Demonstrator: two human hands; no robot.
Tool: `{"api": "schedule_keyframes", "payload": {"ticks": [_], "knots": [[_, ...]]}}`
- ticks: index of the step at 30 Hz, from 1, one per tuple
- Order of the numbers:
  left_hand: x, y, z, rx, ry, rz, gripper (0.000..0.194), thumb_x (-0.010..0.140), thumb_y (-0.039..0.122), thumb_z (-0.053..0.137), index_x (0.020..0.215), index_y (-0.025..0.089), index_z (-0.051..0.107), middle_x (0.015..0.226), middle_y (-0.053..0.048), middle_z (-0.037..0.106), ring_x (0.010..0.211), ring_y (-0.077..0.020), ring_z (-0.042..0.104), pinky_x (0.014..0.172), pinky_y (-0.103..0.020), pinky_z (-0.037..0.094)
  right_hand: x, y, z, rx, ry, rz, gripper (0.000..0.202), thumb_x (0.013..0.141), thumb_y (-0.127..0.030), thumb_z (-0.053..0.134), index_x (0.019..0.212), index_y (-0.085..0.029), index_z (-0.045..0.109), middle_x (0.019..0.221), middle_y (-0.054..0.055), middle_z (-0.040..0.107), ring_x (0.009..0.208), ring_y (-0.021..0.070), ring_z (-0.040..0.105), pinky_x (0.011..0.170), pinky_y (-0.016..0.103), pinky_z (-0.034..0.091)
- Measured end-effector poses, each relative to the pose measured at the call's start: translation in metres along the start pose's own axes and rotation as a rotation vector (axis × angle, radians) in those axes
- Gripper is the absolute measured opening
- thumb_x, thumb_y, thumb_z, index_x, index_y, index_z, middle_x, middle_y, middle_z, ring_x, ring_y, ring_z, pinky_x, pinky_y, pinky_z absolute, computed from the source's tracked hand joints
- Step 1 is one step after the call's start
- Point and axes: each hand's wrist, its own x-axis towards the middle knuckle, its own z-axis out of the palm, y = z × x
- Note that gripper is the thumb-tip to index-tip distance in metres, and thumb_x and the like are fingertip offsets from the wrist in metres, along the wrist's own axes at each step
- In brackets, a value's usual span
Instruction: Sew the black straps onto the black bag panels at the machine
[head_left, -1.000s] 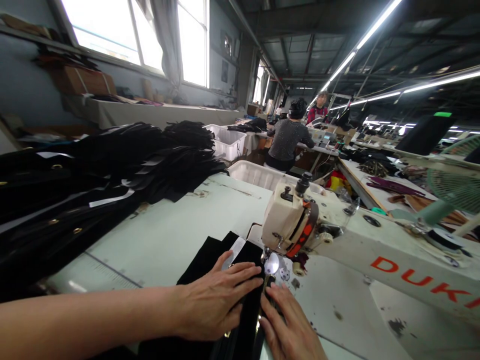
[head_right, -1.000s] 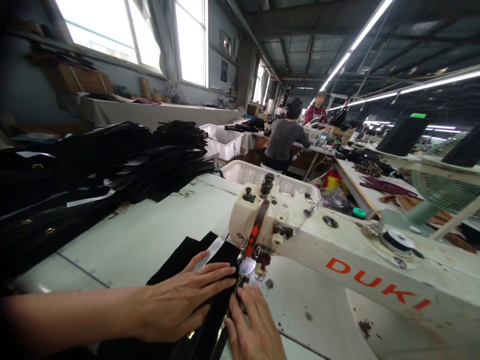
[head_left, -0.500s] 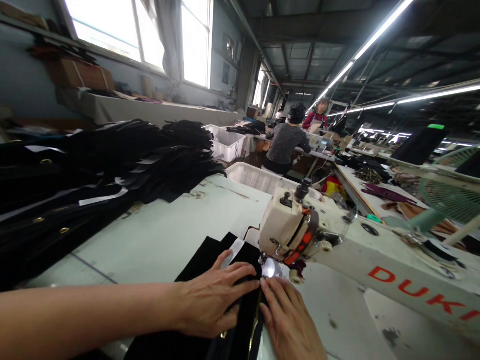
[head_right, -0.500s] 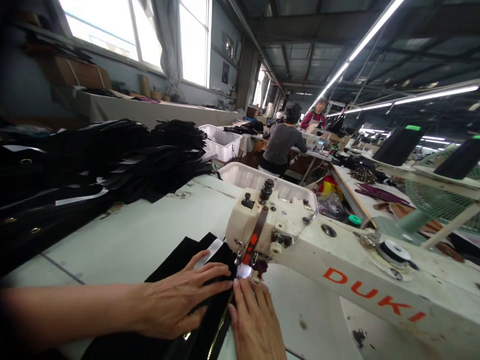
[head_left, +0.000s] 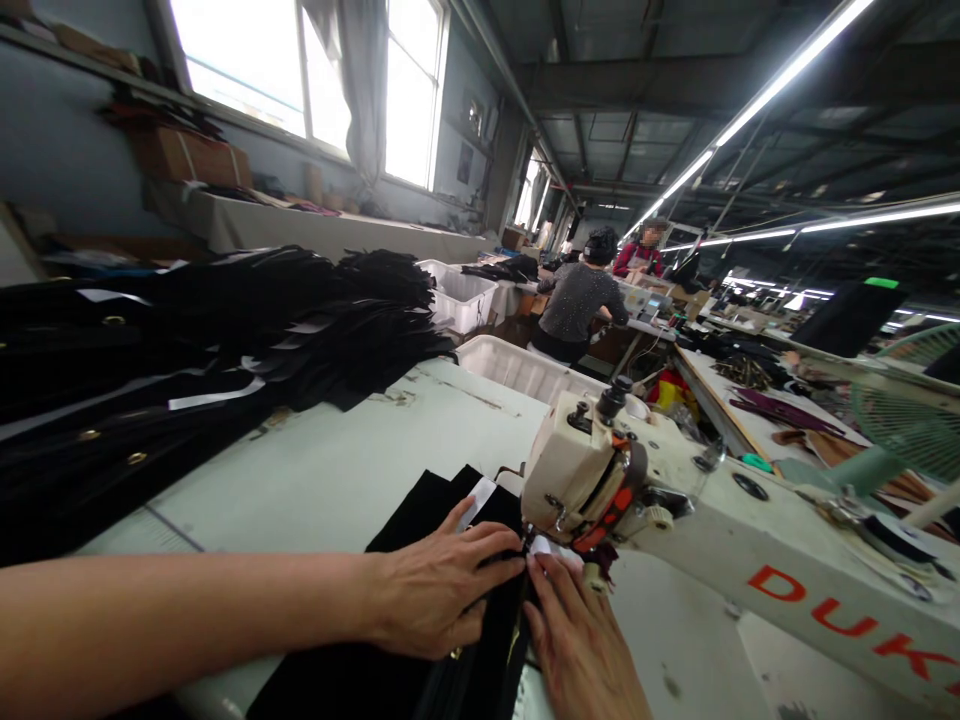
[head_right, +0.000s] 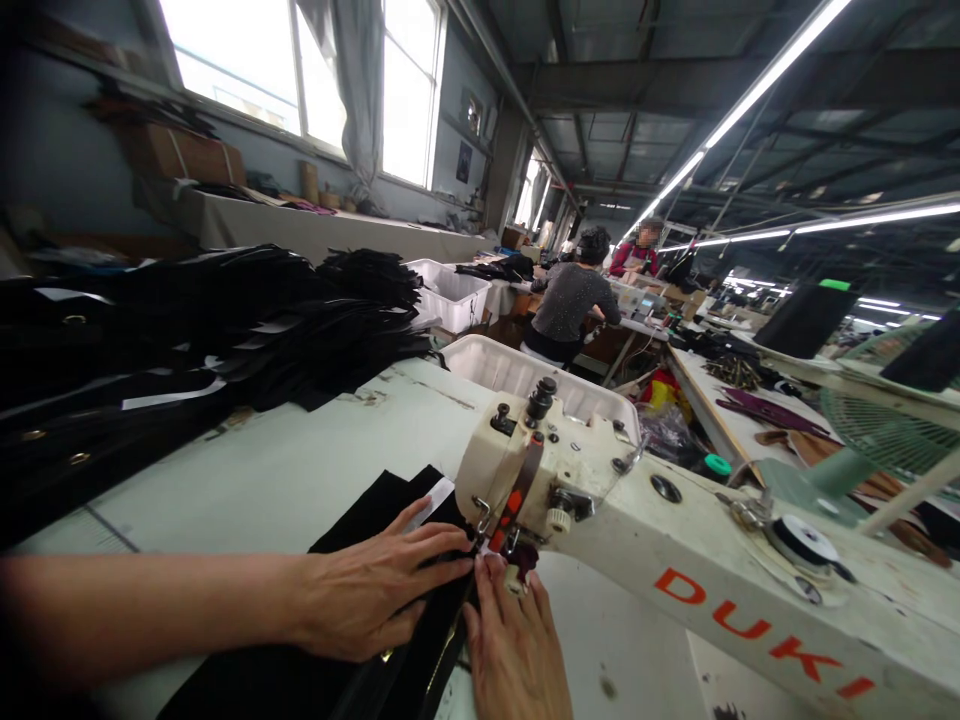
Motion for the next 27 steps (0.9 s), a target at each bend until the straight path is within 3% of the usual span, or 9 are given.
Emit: {"api": "schedule_keyframes", "payload": {"ticks": [12,20,27], "knots": [[-0.0008,-0.0005,0.0026,0.003,0.042,0.034,0.051,0.089,0.018,0.050,0.140,0.015,0.045,0.135,-0.009,0.056,0.129,-0.0213,0.049,0.123,-0.042,0.012,-0.0039,0.0043,0.0016,0.031,0.009,-0.034,0.041,0.104,-0.031,0.032,0.127,-0.011,0.059,0.129,0.005,0.062,0.111,0.0215,0.065,0.082,0.035,0.063],[0.0003,-0.0026,0.0050,0.044,0.060,0.041,0.049,0.091,0.021,0.048,0.140,0.013,0.046,0.140,-0.012,0.053,0.134,-0.0219,0.045,0.124,-0.043,0.004,-0.0047,0.0060,0.0083,0.107,0.040,-0.022,0.038,0.102,-0.028,0.040,0.129,-0.008,0.057,0.133,0.009,0.059,0.112,0.0228,0.064,0.086,0.034,0.061],[0.0002,-0.0076,0.0072,0.066,0.026,0.040,0.051,0.096,0.025,0.046,0.145,0.014,0.041,0.146,-0.011,0.049,0.141,-0.0201,0.037,0.124,-0.043,0.001,0.0026,0.0021,-0.0005,0.171,0.116,0.067,0.038,0.103,-0.025,0.030,0.121,-0.011,0.061,0.126,0.007,0.064,0.108,0.0235,0.067,0.082,0.040,0.063]]}}
